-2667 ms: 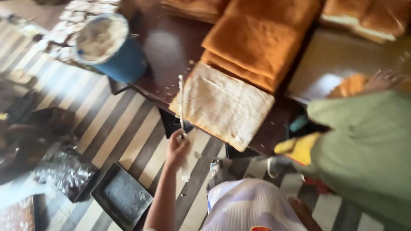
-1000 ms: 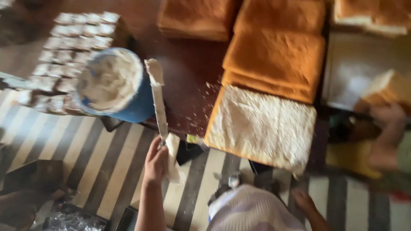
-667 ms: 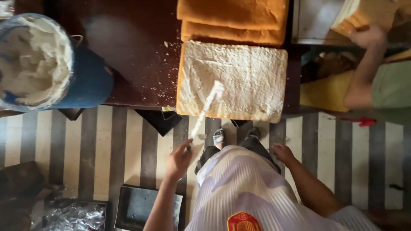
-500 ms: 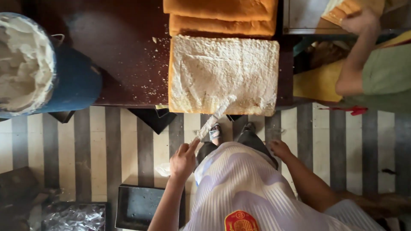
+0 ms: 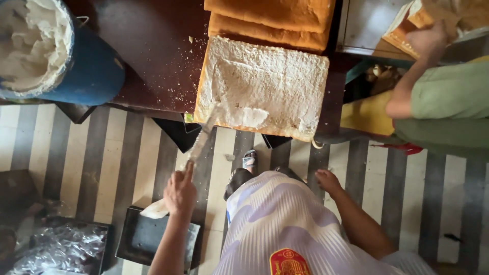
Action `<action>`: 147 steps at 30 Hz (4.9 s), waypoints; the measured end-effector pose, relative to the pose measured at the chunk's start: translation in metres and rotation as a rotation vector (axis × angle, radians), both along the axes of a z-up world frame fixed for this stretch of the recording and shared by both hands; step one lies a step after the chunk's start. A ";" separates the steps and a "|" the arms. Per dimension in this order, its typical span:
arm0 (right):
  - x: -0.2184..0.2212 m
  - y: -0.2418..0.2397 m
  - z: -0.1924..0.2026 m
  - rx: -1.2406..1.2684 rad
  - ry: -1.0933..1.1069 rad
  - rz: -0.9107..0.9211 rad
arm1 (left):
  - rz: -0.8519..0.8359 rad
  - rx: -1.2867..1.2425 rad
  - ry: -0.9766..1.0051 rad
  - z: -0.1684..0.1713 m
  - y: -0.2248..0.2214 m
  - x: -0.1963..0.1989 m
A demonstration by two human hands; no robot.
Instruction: The person spreads white cream from a bucket onto large rectangular sponge cake sheets using a spatula, then moves and stacks the creamed cake slabs on the table alongside other baked cake blocks. A coworker handles finished creamed cakes nearby.
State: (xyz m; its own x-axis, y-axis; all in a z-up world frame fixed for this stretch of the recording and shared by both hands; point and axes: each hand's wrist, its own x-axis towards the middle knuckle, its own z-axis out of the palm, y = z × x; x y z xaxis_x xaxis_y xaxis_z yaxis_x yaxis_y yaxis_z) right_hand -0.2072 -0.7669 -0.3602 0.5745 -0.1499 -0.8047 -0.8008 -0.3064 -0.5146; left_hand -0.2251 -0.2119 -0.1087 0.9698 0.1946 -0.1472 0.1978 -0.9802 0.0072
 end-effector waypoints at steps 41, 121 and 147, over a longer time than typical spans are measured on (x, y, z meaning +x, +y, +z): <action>-0.037 0.018 0.010 -0.007 0.038 -0.117 | 0.212 -0.101 -0.135 -0.038 0.083 0.000; -0.039 -0.075 0.017 -0.002 -0.193 0.014 | 0.156 -0.919 0.062 -0.031 -0.190 -0.025; -0.102 -0.180 -0.020 0.040 -0.060 0.020 | 0.056 -0.509 -0.079 -0.039 -0.298 -0.042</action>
